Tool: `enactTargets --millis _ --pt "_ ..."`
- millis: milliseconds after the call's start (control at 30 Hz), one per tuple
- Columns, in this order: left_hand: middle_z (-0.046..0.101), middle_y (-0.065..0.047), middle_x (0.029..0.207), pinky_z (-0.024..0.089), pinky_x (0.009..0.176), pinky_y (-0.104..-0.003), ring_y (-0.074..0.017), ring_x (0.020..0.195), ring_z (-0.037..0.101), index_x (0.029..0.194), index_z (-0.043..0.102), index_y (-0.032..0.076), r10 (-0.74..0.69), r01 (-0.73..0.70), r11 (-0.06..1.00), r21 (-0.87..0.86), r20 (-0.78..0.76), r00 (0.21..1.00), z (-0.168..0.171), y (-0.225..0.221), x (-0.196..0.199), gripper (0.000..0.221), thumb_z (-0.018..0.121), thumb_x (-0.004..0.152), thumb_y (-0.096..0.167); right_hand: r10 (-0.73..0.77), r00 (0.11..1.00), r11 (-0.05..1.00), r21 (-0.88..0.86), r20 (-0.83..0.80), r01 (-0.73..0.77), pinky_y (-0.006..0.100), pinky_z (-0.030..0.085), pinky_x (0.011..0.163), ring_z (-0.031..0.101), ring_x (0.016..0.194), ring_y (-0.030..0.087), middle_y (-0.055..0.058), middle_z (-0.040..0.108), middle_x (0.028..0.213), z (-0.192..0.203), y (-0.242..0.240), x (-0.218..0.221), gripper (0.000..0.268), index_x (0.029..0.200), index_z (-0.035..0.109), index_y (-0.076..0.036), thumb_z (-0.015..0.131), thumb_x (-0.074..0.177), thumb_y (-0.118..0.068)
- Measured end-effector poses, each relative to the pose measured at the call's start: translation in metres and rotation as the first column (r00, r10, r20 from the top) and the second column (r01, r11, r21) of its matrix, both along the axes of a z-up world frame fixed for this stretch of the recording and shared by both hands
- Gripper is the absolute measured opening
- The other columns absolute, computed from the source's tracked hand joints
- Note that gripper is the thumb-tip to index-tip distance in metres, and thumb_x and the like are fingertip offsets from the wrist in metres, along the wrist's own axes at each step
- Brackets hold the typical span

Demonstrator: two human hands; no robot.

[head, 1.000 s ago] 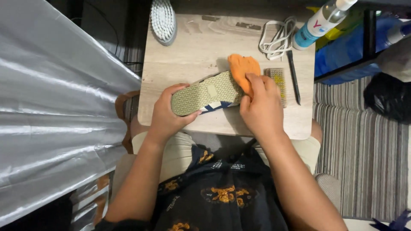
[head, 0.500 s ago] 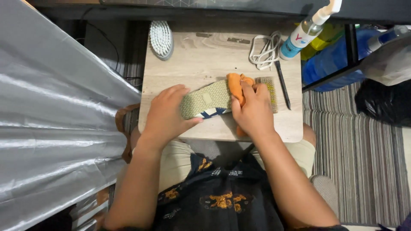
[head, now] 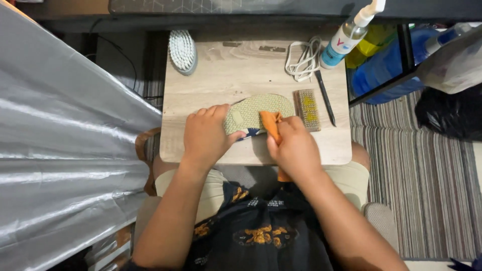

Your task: Preparing a shoe sole for repair by marking it with a pen, scrubbing it with a wire brush, and cleaning it with a cloth.

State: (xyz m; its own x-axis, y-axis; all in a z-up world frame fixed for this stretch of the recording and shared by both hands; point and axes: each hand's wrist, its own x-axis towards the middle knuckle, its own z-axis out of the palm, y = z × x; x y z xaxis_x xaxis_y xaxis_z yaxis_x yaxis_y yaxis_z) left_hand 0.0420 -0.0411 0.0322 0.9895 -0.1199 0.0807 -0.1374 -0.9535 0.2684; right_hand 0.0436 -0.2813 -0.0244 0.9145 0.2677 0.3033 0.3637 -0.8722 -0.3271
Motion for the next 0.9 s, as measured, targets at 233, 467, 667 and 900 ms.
enactTargets --millis 233,467,667,900 --pt "0.074 -0.008 0.112 0.051 0.085 -0.046 -0.0297 0.100 0.071 0.126 0.068 0.011 -0.002 0.002 1.000 0.000 0.036 0.999 -0.006 -0.001 -0.001 0.073 0.090 0.069 0.049 -0.053 0.986 0.995 0.091 0.157 0.039 0.048 0.060 0.079 0.071 0.099 0.039 0.012 0.061 0.120 0.023 0.007 0.052 0.042 0.130 0.069 -0.014 0.066 0.089 -0.016" --pt "0.074 -0.008 0.114 0.050 0.087 -0.046 -0.0309 0.103 0.071 0.126 0.068 0.011 0.028 -0.028 0.999 -0.028 0.008 1.000 -0.009 -0.002 0.001 0.072 0.089 0.068 0.049 -0.126 0.990 0.989 -0.073 0.066 0.130 0.043 0.063 0.068 0.075 0.080 0.034 0.006 0.061 0.119 -0.025 0.003 0.027 0.037 0.122 0.071 -0.021 0.062 0.086 -0.023" --pt "0.075 -0.006 0.112 0.051 0.086 -0.044 -0.0296 0.101 0.071 0.124 0.069 0.012 0.015 -0.013 1.000 -0.026 0.071 0.997 -0.012 0.000 0.004 0.072 0.090 0.066 0.050 -0.115 0.991 0.990 -0.078 0.072 0.120 0.040 0.063 0.062 0.075 0.077 0.032 0.005 0.062 0.105 -0.014 -0.010 0.008 0.036 0.119 0.074 -0.021 0.066 0.084 -0.024" --pt "0.075 -0.006 0.112 0.050 0.085 -0.043 -0.0286 0.099 0.072 0.123 0.069 0.012 0.031 -0.030 0.999 -0.012 0.081 0.996 -0.010 -0.003 0.000 0.072 0.090 0.066 0.049 -0.197 0.980 0.980 -0.022 0.026 0.197 0.046 0.062 0.070 0.074 0.081 0.035 0.001 0.057 0.113 -0.003 0.005 0.056 0.030 0.116 0.076 -0.030 0.061 0.091 -0.022"
